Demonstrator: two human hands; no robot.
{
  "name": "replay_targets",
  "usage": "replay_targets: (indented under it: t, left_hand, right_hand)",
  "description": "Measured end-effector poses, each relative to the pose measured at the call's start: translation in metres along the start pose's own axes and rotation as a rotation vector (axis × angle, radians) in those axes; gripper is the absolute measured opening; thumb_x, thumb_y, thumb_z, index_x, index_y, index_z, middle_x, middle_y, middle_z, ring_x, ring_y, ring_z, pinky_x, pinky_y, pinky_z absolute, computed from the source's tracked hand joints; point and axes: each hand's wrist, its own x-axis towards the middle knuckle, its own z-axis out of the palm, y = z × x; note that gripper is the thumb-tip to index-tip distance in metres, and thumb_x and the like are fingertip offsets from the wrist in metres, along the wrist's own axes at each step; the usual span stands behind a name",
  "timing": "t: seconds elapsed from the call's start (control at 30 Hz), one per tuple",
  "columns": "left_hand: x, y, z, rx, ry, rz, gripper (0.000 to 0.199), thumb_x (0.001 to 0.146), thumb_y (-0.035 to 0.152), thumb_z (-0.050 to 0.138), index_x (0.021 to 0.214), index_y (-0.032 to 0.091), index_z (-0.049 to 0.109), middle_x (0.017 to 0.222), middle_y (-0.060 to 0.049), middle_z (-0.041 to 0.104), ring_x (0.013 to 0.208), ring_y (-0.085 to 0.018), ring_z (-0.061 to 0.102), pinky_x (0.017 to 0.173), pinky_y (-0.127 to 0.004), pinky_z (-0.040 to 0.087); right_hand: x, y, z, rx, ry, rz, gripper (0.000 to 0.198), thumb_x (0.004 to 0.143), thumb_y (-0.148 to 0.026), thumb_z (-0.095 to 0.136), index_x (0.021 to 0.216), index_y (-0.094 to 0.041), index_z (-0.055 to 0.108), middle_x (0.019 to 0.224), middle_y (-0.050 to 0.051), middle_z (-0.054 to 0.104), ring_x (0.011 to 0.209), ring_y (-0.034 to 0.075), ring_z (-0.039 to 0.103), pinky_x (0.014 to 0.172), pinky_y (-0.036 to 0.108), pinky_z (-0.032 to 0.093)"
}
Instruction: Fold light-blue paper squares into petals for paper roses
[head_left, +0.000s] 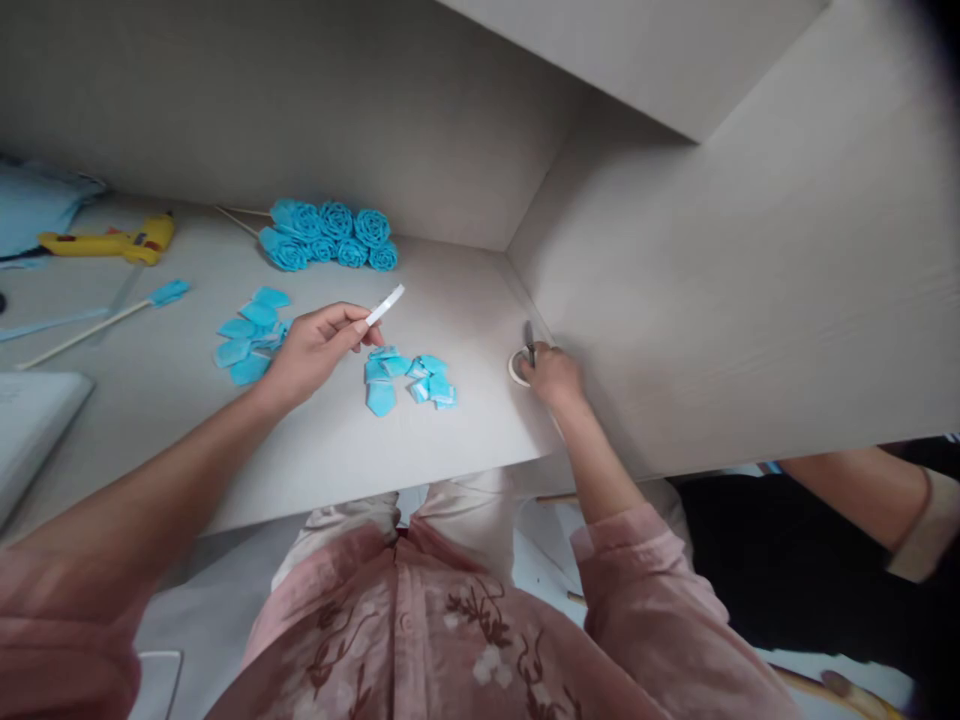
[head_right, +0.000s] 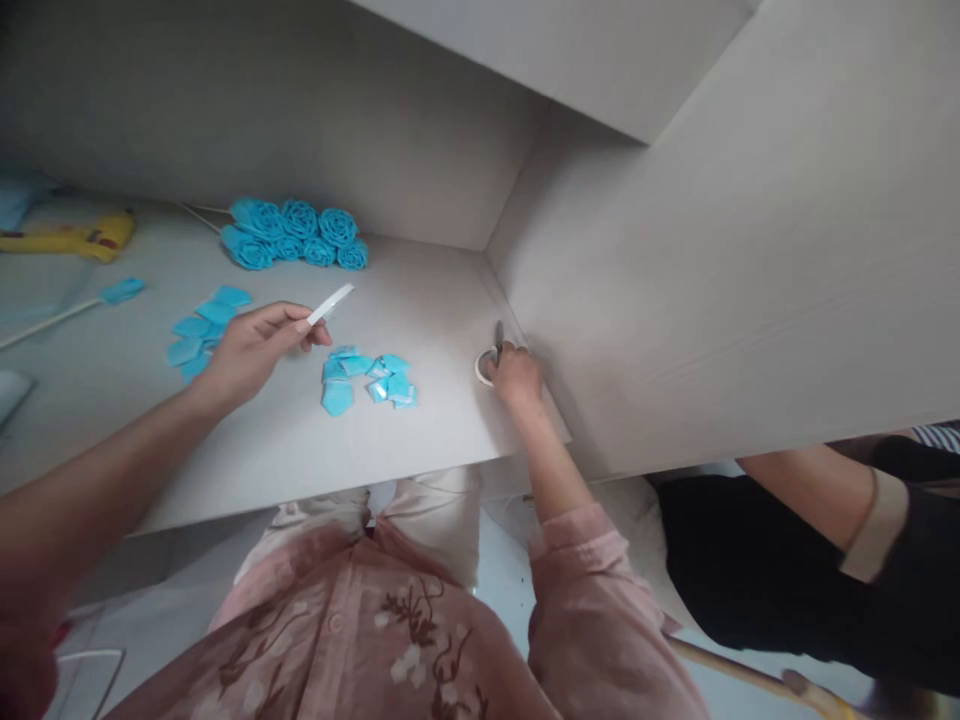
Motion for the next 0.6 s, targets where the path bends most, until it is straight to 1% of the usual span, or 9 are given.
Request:
replay_targets:
  t: [0.07, 0.13, 0.2, 0.27, 0.33, 0.37, 0.43, 0.5, 0.6]
  left_hand:
    - [0.001, -0.001, 0.001, -0.116, 0.021, -0.029, 0.019, 0.087, 0.038, 0.063, 0.085, 0.019, 0.069, 0.078, -0.004, 0.069, 0.070, -0.015, 0.057, 0.070, -0.029, 0.045]
    - [0.002, -0.002, 0.002, -0.249, 0.026, -0.059, 0.018, 0.086, 0.036, 0.064, 0.085, 0.018, 0.068, 0.073, -0.002, 0.066, 0.066, -0.014, 0.056, 0.067, -0.028, 0.044]
    - [0.003, -0.002, 0.002, -0.371, 0.022, -0.095, 0.020, 0.085, 0.037, 0.065, 0.084, 0.017, 0.067, 0.069, -0.002, 0.064, 0.064, -0.013, 0.055, 0.064, -0.027, 0.043]
    - [0.004, -0.002, 0.002, -0.462, 0.005, -0.126, 0.022, 0.086, 0.038, 0.064, 0.084, 0.016, 0.065, 0.066, -0.002, 0.062, 0.062, -0.013, 0.055, 0.062, -0.027, 0.043]
    - [0.005, -0.003, 0.001, -0.515, -0.017, -0.138, 0.024, 0.088, 0.039, 0.061, 0.087, 0.015, 0.065, 0.065, -0.003, 0.062, 0.062, -0.013, 0.055, 0.062, -0.026, 0.043]
    - [0.005, -0.003, 0.001, -0.530, -0.027, -0.140, 0.025, 0.089, 0.038, 0.060, 0.088, 0.014, 0.065, 0.065, -0.003, 0.062, 0.062, -0.013, 0.056, 0.062, -0.026, 0.043]
    - [0.005, -0.005, 0.000, -0.550, -0.042, -0.144, 0.026, 0.091, 0.038, 0.057, 0.091, 0.014, 0.066, 0.066, -0.003, 0.062, 0.062, -0.013, 0.056, 0.061, -0.025, 0.042]
    - [0.005, -0.007, 0.000, -0.565, -0.050, -0.151, 0.027, 0.092, 0.038, 0.055, 0.093, 0.014, 0.066, 0.066, -0.003, 0.063, 0.061, -0.014, 0.056, 0.060, -0.025, 0.042]
    - [0.005, -0.008, -0.001, -0.588, -0.057, -0.161, 0.030, 0.093, 0.040, 0.053, 0.094, 0.013, 0.067, 0.066, -0.004, 0.063, 0.061, -0.014, 0.055, 0.059, -0.025, 0.042]
  right_hand:
    - [0.007, 0.002, -0.002, 0.250, -0.047, 0.053, 0.054, 0.089, -0.048, 0.056, 0.126, -0.009, 0.062, 0.106, 0.023, 0.073, 0.098, 0.030, 0.071, 0.080, 0.037, 0.052]
    - [0.010, 0.004, -0.007, 0.659, -0.120, 0.101, 0.051, 0.090, -0.045, 0.053, 0.130, -0.014, 0.059, 0.102, 0.016, 0.074, 0.089, 0.026, 0.072, 0.075, 0.035, 0.054]
    - [0.007, 0.002, -0.015, 1.104, -0.150, 0.016, 0.057, 0.087, -0.047, 0.057, 0.138, -0.021, 0.052, 0.103, 0.010, 0.073, 0.083, 0.021, 0.071, 0.074, 0.034, 0.056]
    - [-0.005, -0.009, -0.023, 1.400, -0.215, -0.121, 0.071, 0.075, -0.053, 0.072, 0.136, -0.025, 0.052, 0.102, 0.006, 0.071, 0.079, 0.018, 0.069, 0.077, 0.036, 0.057]
    - [-0.024, -0.026, -0.030, 1.521, -0.369, -0.234, 0.081, 0.059, -0.059, 0.085, 0.126, -0.023, 0.059, 0.092, 0.006, 0.070, 0.072, 0.018, 0.066, 0.072, 0.036, 0.057]
    - [-0.034, -0.036, -0.033, 1.560, -0.452, -0.284, 0.080, 0.057, -0.062, 0.085, 0.122, -0.022, 0.061, 0.086, 0.005, 0.069, 0.069, 0.018, 0.064, 0.069, 0.035, 0.056]
    - [-0.052, -0.057, -0.035, 1.646, -0.602, -0.393, 0.075, 0.064, -0.068, 0.078, 0.122, -0.022, 0.063, 0.079, 0.003, 0.066, 0.064, 0.016, 0.059, 0.067, 0.035, 0.056]
    - [-0.065, -0.075, -0.034, 1.729, -0.740, -0.493, 0.076, 0.071, -0.075, 0.068, 0.126, -0.023, 0.062, 0.074, 0.001, 0.063, 0.061, 0.014, 0.056, 0.067, 0.033, 0.056]
    - [-0.075, -0.092, -0.029, 1.786, -0.898, -0.580, 0.073, 0.074, -0.076, 0.062, 0.127, -0.025, 0.060, 0.074, 0.000, 0.062, 0.064, 0.012, 0.058, 0.076, 0.033, 0.058]
